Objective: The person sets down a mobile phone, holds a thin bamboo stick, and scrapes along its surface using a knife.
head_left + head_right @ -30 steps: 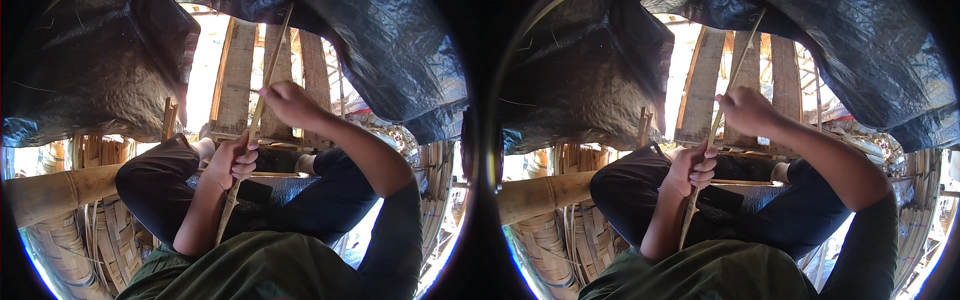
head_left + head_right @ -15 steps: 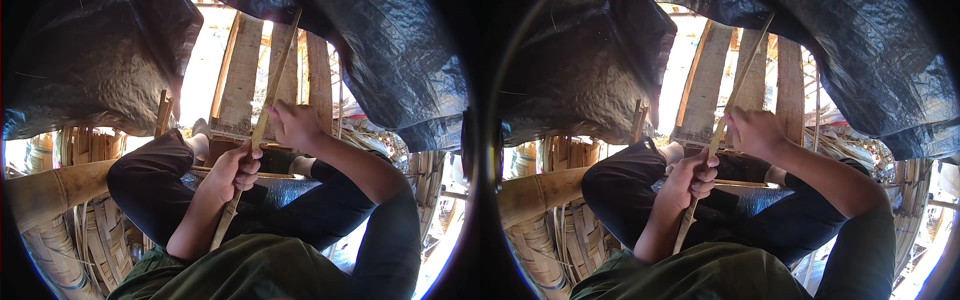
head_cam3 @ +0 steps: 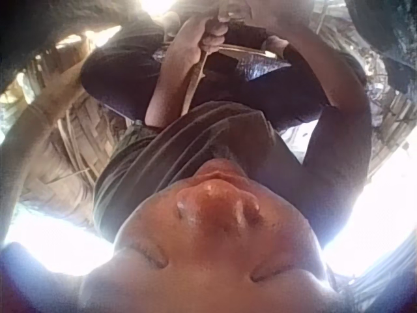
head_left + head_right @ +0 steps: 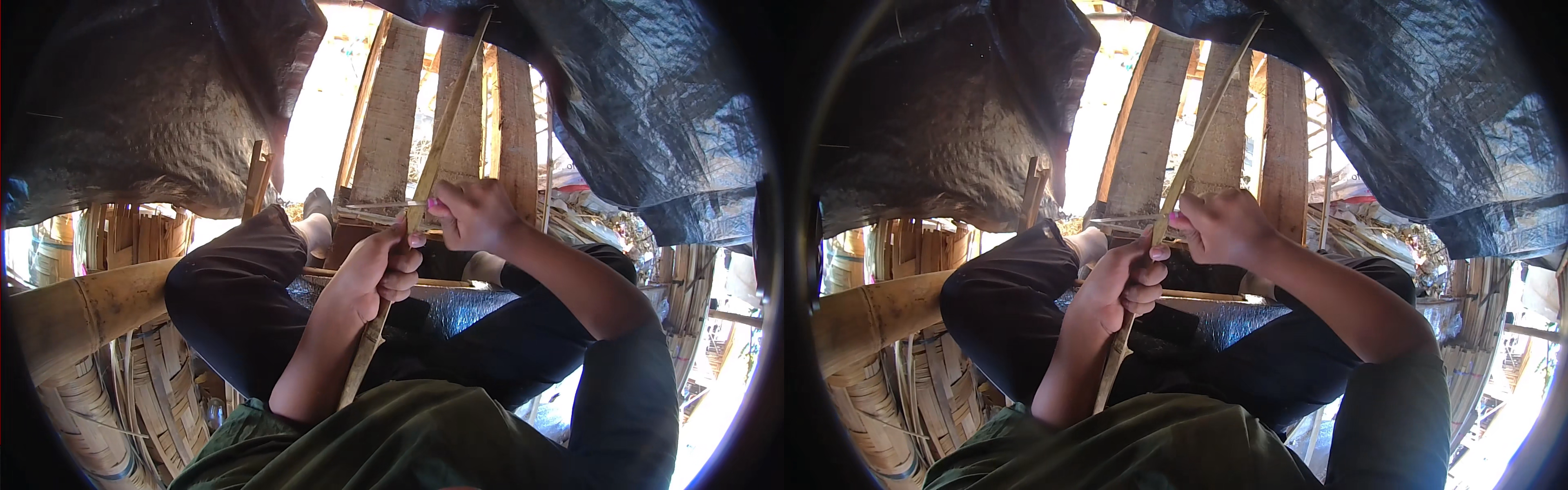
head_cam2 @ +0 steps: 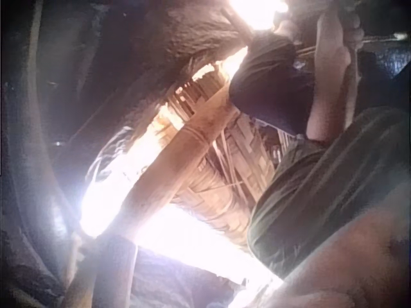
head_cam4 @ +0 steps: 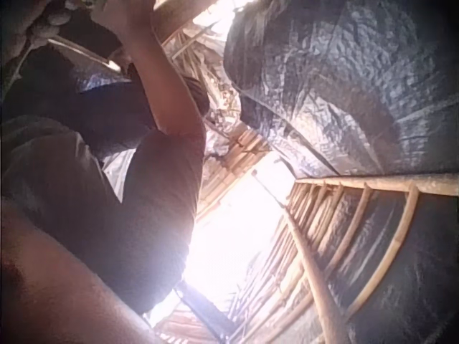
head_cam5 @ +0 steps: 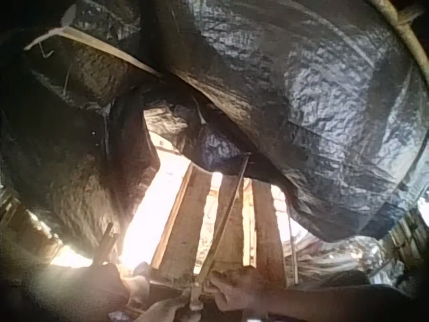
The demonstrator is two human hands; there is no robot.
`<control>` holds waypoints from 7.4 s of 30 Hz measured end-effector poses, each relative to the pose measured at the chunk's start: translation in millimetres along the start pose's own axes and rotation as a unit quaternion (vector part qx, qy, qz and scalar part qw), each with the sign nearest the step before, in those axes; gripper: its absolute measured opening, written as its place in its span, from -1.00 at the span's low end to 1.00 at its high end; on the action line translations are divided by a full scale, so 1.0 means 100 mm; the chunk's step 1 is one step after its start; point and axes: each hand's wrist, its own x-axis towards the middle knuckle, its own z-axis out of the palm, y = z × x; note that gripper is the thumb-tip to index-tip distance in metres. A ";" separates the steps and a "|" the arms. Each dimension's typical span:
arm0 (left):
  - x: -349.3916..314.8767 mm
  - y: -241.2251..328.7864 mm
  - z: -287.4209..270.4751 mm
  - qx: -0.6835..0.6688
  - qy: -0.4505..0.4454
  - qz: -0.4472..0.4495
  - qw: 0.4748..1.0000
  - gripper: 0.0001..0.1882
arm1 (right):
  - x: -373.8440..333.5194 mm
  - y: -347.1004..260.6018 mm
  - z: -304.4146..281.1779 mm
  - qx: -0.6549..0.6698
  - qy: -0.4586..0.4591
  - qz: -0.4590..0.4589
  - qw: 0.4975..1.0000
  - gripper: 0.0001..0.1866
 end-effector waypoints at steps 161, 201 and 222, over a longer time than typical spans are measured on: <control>-0.29 -0.07 0.08 0.033 0.100 0.002 0.994 -0.47 | 0.29 -0.16 0.02 -0.019 0.005 0.054 0.998 -0.51; -0.35 -0.17 0.17 0.058 0.101 -0.003 0.993 -0.47 | 0.54 0.46 -0.19 -0.096 -0.063 0.255 0.960 -0.52; -0.33 -0.12 0.05 0.008 0.076 -0.018 0.997 -0.48 | 0.29 -0.13 -0.07 -0.005 0.024 0.222 0.975 -0.55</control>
